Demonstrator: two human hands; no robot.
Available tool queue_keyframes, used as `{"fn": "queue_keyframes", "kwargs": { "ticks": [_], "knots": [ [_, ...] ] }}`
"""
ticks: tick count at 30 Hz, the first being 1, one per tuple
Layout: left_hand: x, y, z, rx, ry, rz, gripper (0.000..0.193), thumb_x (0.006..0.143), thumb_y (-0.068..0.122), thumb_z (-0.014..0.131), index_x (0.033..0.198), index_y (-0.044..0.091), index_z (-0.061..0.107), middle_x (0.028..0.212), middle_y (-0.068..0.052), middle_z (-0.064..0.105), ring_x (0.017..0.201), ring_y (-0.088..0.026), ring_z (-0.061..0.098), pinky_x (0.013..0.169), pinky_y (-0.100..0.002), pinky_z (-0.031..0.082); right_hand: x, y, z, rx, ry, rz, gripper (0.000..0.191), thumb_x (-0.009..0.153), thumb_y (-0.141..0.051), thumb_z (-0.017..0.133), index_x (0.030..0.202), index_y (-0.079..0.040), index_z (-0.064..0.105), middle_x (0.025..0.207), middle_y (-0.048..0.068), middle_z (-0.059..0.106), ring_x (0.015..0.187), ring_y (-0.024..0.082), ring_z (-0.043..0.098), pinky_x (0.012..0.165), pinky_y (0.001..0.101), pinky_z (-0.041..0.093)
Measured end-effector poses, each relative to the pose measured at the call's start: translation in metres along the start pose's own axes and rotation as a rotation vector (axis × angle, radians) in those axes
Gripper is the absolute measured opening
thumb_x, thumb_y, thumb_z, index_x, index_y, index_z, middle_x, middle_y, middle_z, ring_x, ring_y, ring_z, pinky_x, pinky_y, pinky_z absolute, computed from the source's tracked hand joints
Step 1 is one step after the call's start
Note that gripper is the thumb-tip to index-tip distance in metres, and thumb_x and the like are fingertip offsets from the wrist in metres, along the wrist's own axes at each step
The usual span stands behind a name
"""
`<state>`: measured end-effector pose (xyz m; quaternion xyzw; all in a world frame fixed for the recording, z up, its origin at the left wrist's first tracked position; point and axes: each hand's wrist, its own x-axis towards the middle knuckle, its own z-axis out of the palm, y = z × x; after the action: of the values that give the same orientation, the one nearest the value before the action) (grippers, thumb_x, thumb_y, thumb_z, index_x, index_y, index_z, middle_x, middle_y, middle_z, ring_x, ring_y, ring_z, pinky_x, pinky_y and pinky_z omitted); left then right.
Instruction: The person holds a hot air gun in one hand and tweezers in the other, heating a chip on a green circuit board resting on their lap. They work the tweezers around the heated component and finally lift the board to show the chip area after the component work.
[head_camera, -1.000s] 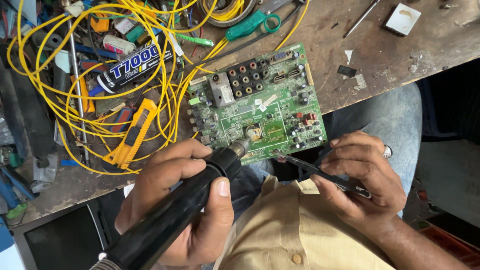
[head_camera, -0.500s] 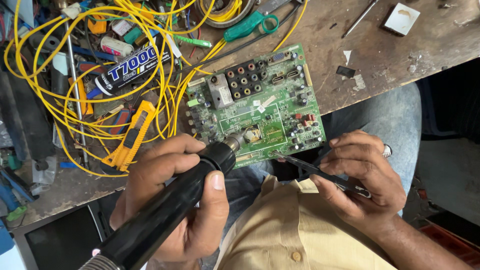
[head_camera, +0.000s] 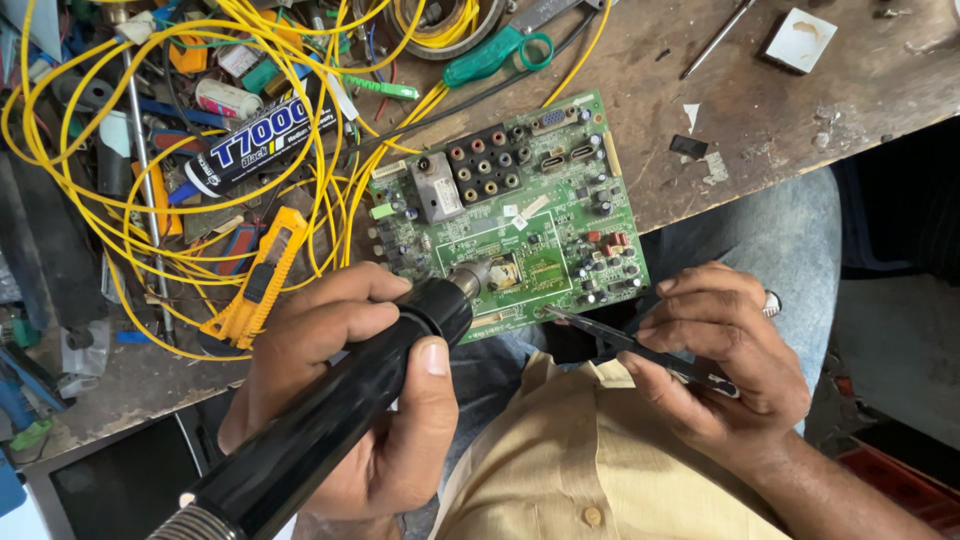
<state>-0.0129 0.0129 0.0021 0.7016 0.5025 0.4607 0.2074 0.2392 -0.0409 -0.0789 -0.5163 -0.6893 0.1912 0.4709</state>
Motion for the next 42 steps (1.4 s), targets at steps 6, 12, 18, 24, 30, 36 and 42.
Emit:
{"fn": "queue_keyframes", "kwargs": {
  "ticks": [6, 12, 18, 24, 30, 36, 42],
  "knots": [
    [0.002, 0.002, 0.003, -0.053, -0.011, 0.004, 0.028, 0.098, 0.014, 0.074, 0.116, 0.002, 0.055, 0.102, -0.017, 0.070, 0.090, -0.021, 0.076, 0.081, -0.028, 0.062, -0.001, 0.000, 0.000, 0.010, -0.002, 0.006, 0.025, 0.081, -0.010, 0.085, 0.097, -0.007, 0.066, 0.097, 0.007, 0.069, 0.108, 0.024, 0.066, 0.098, 0.0398, 0.050],
    [0.003, 0.004, 0.003, -0.041, -0.024, -0.001, 0.029, 0.097, 0.013, 0.074, 0.115, 0.002, 0.055, 0.100, -0.016, 0.070, 0.090, -0.021, 0.076, 0.082, -0.028, 0.062, -0.002, 0.000, 0.000, 0.004, -0.003, 0.012, 0.025, 0.081, -0.011, 0.085, 0.096, -0.007, 0.066, 0.097, 0.007, 0.069, 0.108, 0.024, 0.066, 0.097, 0.0395, 0.050],
    [0.002, 0.004, 0.006, -0.061, -0.017, 0.001, 0.029, 0.097, 0.012, 0.075, 0.115, 0.002, 0.055, 0.099, -0.016, 0.070, 0.091, -0.022, 0.077, 0.083, -0.029, 0.063, -0.003, 0.001, 0.000, 0.005, -0.008, 0.013, 0.025, 0.081, -0.010, 0.085, 0.096, -0.007, 0.066, 0.098, 0.007, 0.069, 0.109, 0.024, 0.066, 0.101, 0.0423, 0.051],
    [0.001, 0.005, 0.009, -0.082, -0.003, -0.004, 0.028, 0.096, 0.011, 0.075, 0.115, 0.002, 0.056, 0.099, -0.016, 0.070, 0.089, -0.021, 0.076, 0.081, -0.028, 0.062, -0.004, 0.000, 0.000, -0.002, -0.013, 0.020, 0.024, 0.081, -0.010, 0.085, 0.096, -0.007, 0.066, 0.098, 0.007, 0.069, 0.109, 0.024, 0.066, 0.101, 0.0426, 0.051],
    [0.002, 0.012, 0.003, -0.047, -0.063, -0.048, 0.030, 0.097, 0.013, 0.075, 0.117, 0.003, 0.054, 0.104, -0.016, 0.071, 0.089, -0.019, 0.076, 0.080, -0.026, 0.061, -0.003, 0.000, -0.001, -0.001, -0.014, 0.013, 0.024, 0.081, -0.010, 0.085, 0.095, -0.007, 0.066, 0.098, 0.007, 0.069, 0.109, 0.024, 0.066, 0.101, 0.0425, 0.051],
    [0.002, 0.013, 0.003, -0.022, -0.076, -0.043, 0.031, 0.097, 0.014, 0.075, 0.118, 0.004, 0.054, 0.106, -0.016, 0.072, 0.088, -0.017, 0.076, 0.080, -0.025, 0.061, -0.004, 0.001, 0.000, 0.013, 0.001, 0.014, 0.024, 0.081, -0.010, 0.085, 0.096, -0.007, 0.066, 0.098, 0.007, 0.069, 0.109, 0.024, 0.066, 0.098, 0.0403, 0.051],
    [0.002, 0.015, -0.002, 0.000, -0.119, -0.052, 0.032, 0.096, 0.015, 0.075, 0.117, 0.004, 0.053, 0.110, -0.017, 0.072, 0.088, -0.018, 0.077, 0.079, -0.026, 0.061, -0.006, 0.001, -0.001, 0.010, -0.008, 0.018, 0.024, 0.081, -0.011, 0.085, 0.097, -0.008, 0.067, 0.098, 0.007, 0.070, 0.110, 0.023, 0.066, 0.102, 0.0418, 0.051]
  ]
}}
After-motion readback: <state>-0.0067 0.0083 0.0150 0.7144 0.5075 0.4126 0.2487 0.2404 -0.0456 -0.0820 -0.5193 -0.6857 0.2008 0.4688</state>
